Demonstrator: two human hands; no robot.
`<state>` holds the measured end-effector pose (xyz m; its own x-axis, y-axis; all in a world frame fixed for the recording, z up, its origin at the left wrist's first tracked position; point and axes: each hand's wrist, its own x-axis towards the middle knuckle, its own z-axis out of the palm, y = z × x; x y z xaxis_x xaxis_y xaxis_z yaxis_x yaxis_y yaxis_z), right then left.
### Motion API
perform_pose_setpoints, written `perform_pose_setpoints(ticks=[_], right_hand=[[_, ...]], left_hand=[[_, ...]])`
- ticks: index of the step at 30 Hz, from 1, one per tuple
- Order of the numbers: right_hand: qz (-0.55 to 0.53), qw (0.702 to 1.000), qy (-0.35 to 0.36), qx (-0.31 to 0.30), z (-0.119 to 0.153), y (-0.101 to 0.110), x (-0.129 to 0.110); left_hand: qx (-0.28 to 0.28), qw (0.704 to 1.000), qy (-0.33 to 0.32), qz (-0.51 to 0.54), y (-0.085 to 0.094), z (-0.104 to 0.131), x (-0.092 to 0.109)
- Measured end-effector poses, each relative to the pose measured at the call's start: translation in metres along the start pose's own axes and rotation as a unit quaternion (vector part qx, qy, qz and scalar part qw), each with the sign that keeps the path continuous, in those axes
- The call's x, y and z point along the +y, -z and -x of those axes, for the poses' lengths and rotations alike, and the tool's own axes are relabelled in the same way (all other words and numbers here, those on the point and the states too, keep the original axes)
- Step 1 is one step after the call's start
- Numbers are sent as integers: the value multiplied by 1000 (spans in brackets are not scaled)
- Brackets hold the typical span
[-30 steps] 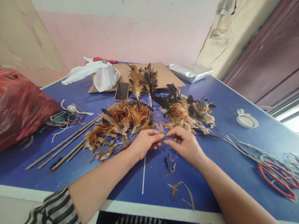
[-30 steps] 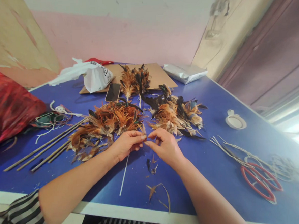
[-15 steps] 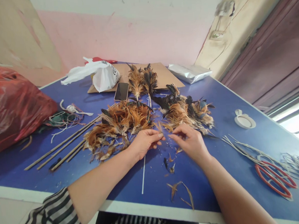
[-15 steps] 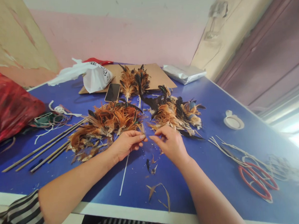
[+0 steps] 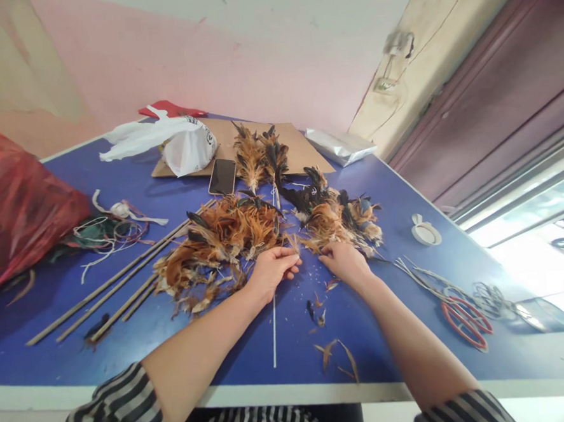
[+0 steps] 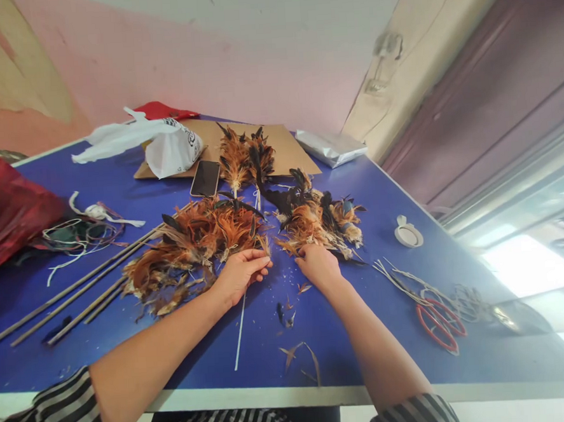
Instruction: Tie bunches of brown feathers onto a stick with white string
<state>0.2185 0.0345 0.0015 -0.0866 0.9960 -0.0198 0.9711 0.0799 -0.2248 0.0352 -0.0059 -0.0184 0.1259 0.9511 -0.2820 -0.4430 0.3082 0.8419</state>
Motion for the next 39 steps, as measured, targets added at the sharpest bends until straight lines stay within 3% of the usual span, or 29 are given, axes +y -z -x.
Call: perform_pose_setpoints(ticks=[5, 12, 14, 17, 21, 24, 29, 37, 39], right_hand=[[-43, 999, -30, 15, -11, -9, -12], [-200, 978, -13, -57, -6, -1, -10], [-312, 945, -26, -98, 0, 0, -7], [-482, 863, -56, -143, 6, -1, -4], [-541, 822, -61, -167, 9, -1, -6], [-526, 824, -38, -205, 10, 1, -8], [-432, 872, 15, -230, 13, 6, -7], [-381, 899, 70, -205, 13, 4, 18], [-357, 918, 55, -163, 13, 2, 23]], left_hand=[[12, 999, -2, 45, 0, -2, 1], [31, 993, 21, 113, 3, -7, 2], [19, 990, 29, 139, 6, -9, 2], [5, 986, 43, 159, 8, -11, 2], [-19, 986, 53, 155, 7, -10, 3], [-39, 983, 66, 166, 6, -8, 3], [-88, 976, 75, 184, 10, -9, 3], [-102, 972, 58, 205, 24, -17, 6], [-98, 974, 63, 196, 26, -17, 7]])
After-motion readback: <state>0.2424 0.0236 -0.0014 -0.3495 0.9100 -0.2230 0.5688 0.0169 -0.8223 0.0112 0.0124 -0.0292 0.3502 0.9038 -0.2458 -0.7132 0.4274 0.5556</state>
